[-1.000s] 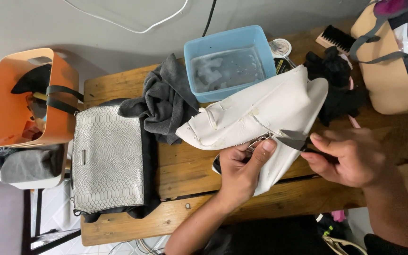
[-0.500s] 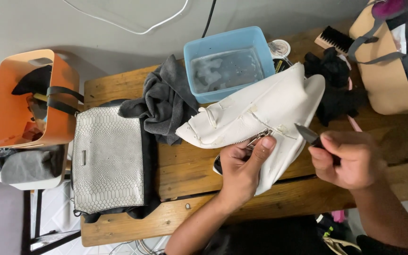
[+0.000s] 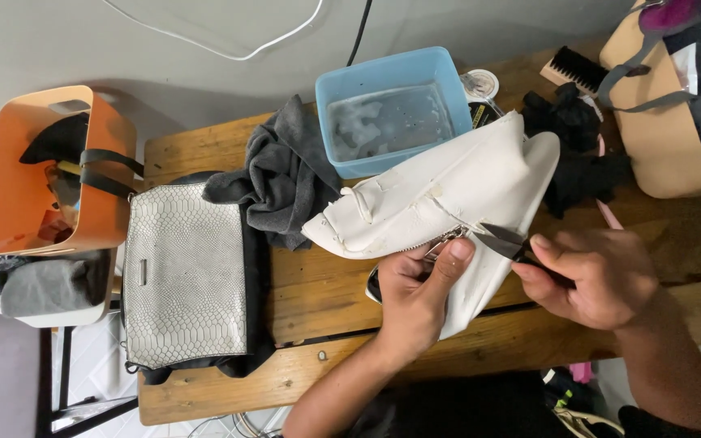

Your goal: Using a pair of snips to remove peeling synthetic leather from the surface of a white handbag.

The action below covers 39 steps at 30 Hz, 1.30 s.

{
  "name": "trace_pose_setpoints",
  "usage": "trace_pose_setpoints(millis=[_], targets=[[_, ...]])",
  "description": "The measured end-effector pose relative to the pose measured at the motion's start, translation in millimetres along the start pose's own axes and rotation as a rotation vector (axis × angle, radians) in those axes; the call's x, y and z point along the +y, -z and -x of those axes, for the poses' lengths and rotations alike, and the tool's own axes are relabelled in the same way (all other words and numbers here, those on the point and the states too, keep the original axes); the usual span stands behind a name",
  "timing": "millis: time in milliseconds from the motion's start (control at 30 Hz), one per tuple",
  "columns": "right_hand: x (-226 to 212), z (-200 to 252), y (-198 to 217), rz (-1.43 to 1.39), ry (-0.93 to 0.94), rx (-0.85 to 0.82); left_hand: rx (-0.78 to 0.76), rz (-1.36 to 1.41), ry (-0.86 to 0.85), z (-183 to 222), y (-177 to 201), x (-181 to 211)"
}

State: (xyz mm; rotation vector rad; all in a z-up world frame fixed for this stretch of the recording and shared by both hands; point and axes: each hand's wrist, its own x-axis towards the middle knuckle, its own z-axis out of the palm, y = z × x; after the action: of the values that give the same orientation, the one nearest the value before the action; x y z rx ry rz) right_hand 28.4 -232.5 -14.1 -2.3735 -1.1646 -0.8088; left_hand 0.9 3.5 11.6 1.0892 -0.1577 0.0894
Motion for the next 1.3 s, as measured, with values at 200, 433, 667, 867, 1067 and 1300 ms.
trace_pose_setpoints(millis=[200, 433, 667, 867, 1067, 1300], targets=[[-1, -3, -1, 0.143, -0.034, -0.121, 0.002, 0.023, 0.017, 0, 0, -3], [5, 9, -5, -0.075, -0.096, -0.034, 0.023, 0.028, 0.033, -2, 0, 0], [8, 5, -6, -0.045, -0.014, 0.006, 0.006, 0.012, 0.013, -1, 0, -2], [5, 2, -2, 0.082, -0.133, -0.186, -0.064, -0.040, -0.027, -1, -1, 5], [-3, 2, -6, 0.017, -0.111, -0.053, -0.063, -0.037, -0.020, 0, -2, 4], [-10, -9, 22, -0.198, -0.334, -0.069, -0.150, 0.046, -0.039, 4, 0, -10]])
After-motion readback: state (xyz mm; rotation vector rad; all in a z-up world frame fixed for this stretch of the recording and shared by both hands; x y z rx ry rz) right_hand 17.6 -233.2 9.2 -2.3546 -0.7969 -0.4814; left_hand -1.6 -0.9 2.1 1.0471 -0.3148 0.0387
